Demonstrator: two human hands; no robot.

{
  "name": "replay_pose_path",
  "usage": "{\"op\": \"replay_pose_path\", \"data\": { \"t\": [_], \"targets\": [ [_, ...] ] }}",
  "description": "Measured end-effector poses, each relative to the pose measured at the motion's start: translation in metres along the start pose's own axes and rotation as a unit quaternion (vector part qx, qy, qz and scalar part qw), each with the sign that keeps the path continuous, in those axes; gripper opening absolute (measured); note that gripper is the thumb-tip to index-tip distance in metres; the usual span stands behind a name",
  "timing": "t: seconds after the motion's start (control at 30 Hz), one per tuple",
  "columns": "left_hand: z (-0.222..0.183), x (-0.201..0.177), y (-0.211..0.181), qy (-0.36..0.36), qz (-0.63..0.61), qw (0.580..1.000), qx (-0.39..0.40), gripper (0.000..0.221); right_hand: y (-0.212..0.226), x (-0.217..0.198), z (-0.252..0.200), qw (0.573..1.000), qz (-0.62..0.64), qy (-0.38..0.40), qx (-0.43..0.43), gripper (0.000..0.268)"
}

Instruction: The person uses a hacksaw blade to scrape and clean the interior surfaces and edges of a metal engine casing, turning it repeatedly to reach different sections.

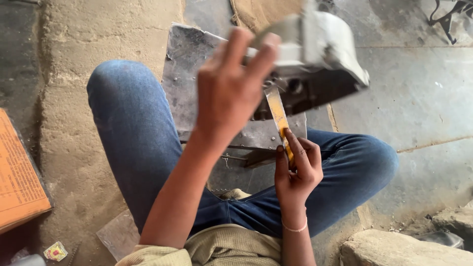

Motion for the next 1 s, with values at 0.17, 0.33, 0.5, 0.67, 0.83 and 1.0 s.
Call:
{"op": "replay_pose_path", "data": {
  "t": [0.17, 0.33, 0.5, 0.67, 0.83, 1.0],
  "targets": [
    [-0.008, -0.017, 0.042, -0.023, 0.041, 0.998, -0.052, 0.022, 0.001, -0.002, 0.001, 1.0, -0.002, -0.001, 0.0, 0.037],
    [-0.009, -0.036, 0.058, -0.021, 0.015, 0.997, -0.066, 0.022, 0.002, -0.003, 0.001, 1.0, 0.0, -0.006, -0.006, 0.037],
    [-0.005, -0.045, 0.055, -0.006, 0.018, 0.998, -0.056, 0.022, -0.002, -0.002, 0.001, 1.0, 0.002, -0.002, 0.001, 0.038],
    [-0.001, -0.045, 0.065, -0.008, 0.009, 0.998, -0.057, 0.02, -0.002, -0.002, 0.001, 1.0, 0.001, -0.003, -0.003, 0.037],
    [0.001, -0.061, 0.069, -0.009, 0.029, 0.998, -0.057, 0.019, -0.002, 0.0, 0.001, 1.0, 0.005, -0.001, -0.001, 0.037],
    [-0.003, -0.049, 0.071, -0.016, 0.002, 0.998, -0.058, 0.02, -0.001, 0.001, 0.0, 1.0, 0.005, 0.003, -0.008, 0.038]
  ]
}}
Point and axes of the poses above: each hand's wrist, its own z-axis towards the middle knuckle, its own x-axis out of the palm, y = z × x, the point moved 8 cm from there along z, towards the middle knuckle, and after that the axes turned 4 degrees about -y, right-handed, at the moved point
